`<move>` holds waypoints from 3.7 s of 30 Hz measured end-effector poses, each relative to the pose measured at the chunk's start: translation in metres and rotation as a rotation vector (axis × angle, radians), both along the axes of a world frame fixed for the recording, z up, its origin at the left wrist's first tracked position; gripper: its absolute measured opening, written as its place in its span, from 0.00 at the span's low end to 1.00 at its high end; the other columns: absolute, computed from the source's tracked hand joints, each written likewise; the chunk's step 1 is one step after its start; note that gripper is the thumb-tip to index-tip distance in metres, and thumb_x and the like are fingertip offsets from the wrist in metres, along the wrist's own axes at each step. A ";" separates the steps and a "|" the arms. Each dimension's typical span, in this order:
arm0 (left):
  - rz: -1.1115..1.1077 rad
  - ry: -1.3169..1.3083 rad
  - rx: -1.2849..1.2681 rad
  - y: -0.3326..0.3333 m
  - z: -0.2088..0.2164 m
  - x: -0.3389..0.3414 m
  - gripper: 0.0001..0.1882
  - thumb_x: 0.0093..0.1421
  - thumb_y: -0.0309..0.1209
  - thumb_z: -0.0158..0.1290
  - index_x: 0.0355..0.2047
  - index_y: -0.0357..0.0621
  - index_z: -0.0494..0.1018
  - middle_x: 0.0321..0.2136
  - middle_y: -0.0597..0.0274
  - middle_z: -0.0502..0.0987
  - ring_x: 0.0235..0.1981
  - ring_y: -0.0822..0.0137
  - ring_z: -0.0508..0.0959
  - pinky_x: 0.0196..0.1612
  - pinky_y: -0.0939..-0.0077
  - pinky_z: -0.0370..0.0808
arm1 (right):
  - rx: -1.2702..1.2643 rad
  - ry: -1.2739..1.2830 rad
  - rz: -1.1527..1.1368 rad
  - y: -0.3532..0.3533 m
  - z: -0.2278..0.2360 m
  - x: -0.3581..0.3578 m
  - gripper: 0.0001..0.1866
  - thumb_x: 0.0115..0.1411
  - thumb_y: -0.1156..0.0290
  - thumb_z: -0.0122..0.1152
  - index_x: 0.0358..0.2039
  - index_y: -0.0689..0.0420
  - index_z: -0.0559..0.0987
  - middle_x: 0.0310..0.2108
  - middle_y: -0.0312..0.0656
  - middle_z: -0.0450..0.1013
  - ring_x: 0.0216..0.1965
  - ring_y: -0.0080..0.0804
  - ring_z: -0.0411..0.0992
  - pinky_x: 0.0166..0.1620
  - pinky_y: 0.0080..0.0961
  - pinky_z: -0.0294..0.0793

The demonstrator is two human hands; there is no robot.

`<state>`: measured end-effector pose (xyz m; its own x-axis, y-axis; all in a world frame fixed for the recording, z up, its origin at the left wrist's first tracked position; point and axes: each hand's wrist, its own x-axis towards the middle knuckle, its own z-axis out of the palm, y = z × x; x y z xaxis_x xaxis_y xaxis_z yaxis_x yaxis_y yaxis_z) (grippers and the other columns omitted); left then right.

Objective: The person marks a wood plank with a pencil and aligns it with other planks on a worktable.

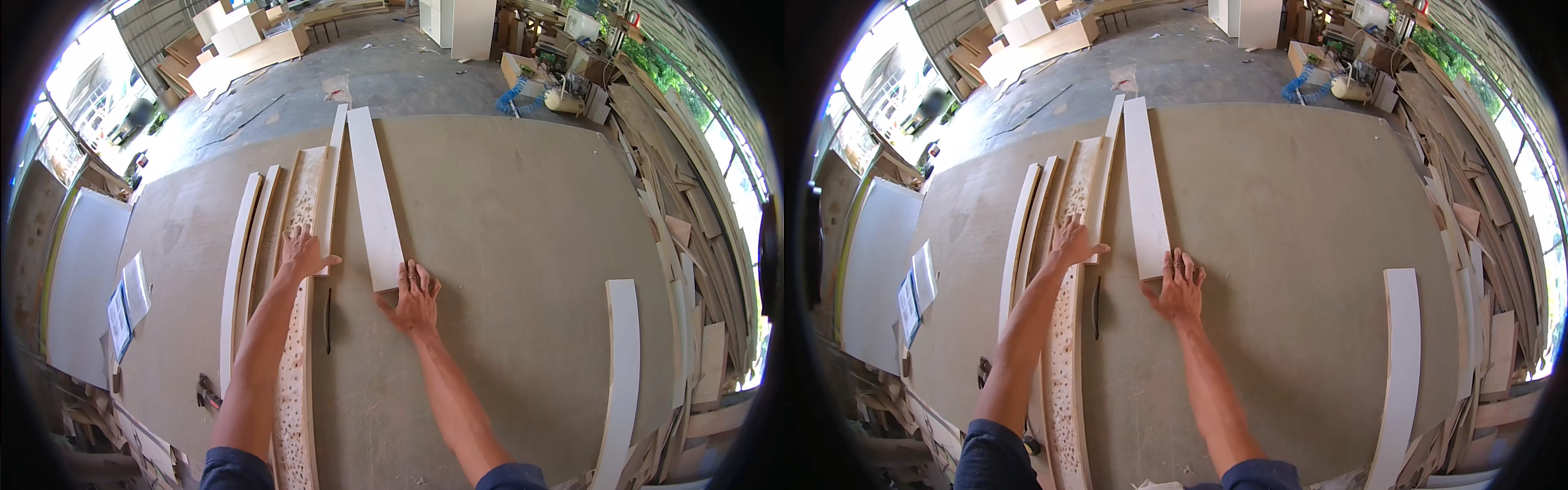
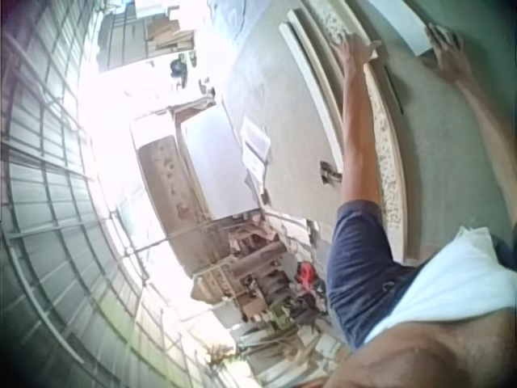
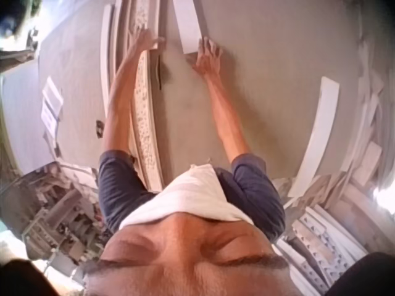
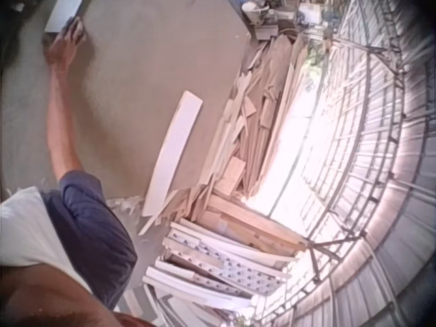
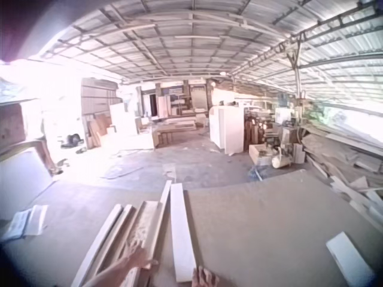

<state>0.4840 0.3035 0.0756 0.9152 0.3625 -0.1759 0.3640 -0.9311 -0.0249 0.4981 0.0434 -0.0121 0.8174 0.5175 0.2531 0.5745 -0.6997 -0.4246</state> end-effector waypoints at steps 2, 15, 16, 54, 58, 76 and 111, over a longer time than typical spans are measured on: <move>0.033 0.016 0.149 -0.005 -0.008 0.010 0.28 0.46 0.51 0.64 0.36 0.39 0.80 0.57 0.46 0.64 0.61 0.50 0.61 0.62 0.43 0.57 | -0.010 0.002 -0.012 0.002 0.001 0.000 0.47 0.55 0.37 0.53 0.62 0.64 0.61 0.64 0.49 0.58 0.67 0.39 0.47 0.64 0.49 0.42; 0.341 -0.320 -0.173 -0.006 -0.015 0.043 0.26 0.52 0.23 0.51 0.51 0.21 0.63 0.47 0.34 0.68 0.51 0.43 0.72 0.51 0.54 0.71 | -0.032 -0.007 0.000 0.000 -0.002 0.001 0.43 0.58 0.41 0.50 0.63 0.62 0.60 0.64 0.48 0.57 0.66 0.39 0.48 0.63 0.50 0.45; 0.349 -0.314 -0.168 -0.002 -0.004 0.042 0.26 0.52 0.23 0.51 0.51 0.21 0.63 0.47 0.34 0.68 0.51 0.43 0.72 0.51 0.54 0.71 | -0.042 -0.013 -0.009 -0.002 -0.003 0.003 0.43 0.58 0.41 0.50 0.63 0.62 0.60 0.64 0.48 0.57 0.66 0.39 0.48 0.63 0.50 0.45; 1.221 -0.739 -0.199 -0.233 0.044 -0.636 0.22 0.54 0.34 0.59 0.45 0.31 0.74 0.44 0.46 0.75 0.46 0.54 0.76 0.48 0.66 0.72 | -0.187 -0.078 -0.006 0.024 0.030 -0.003 0.35 0.50 0.42 0.58 0.42 0.65 0.79 0.46 0.52 0.71 0.52 0.43 0.64 0.51 0.48 0.64; 1.446 -0.984 -0.197 -0.286 0.039 -0.681 0.16 0.54 0.30 0.58 0.40 0.31 0.76 0.38 0.51 0.79 0.39 0.61 0.79 0.45 0.70 0.74 | -0.240 0.040 -0.090 0.008 0.017 -0.022 0.40 0.45 0.42 0.64 0.47 0.67 0.75 0.43 0.53 0.71 0.48 0.47 0.65 0.51 0.46 0.63; 0.338 -0.868 -0.544 -0.424 0.050 -0.467 0.27 0.55 0.29 0.60 0.55 0.39 0.67 0.45 0.44 0.75 0.45 0.49 0.77 0.47 0.64 0.75 | 0.584 1.575 0.442 -0.237 0.071 -0.378 0.27 0.46 0.55 0.76 0.37 0.63 0.78 0.29 0.37 0.74 0.30 0.24 0.72 0.36 0.25 0.73; 1.898 -1.856 -0.039 -0.506 -0.023 -0.762 0.18 0.57 0.36 0.62 0.17 0.36 0.74 0.20 0.61 0.77 0.20 0.69 0.74 0.24 0.72 0.73 | 0.364 1.268 0.188 -0.134 0.009 -0.398 0.13 0.56 0.67 0.66 0.33 0.66 0.79 0.24 0.40 0.77 0.26 0.28 0.74 0.32 0.28 0.73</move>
<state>-0.2779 -0.2026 0.0530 -0.8616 0.5017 -0.0767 -0.0199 0.1176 0.9929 0.1005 -0.0903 -0.0035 0.5129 0.7132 -0.4778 -0.2797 -0.3874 -0.8785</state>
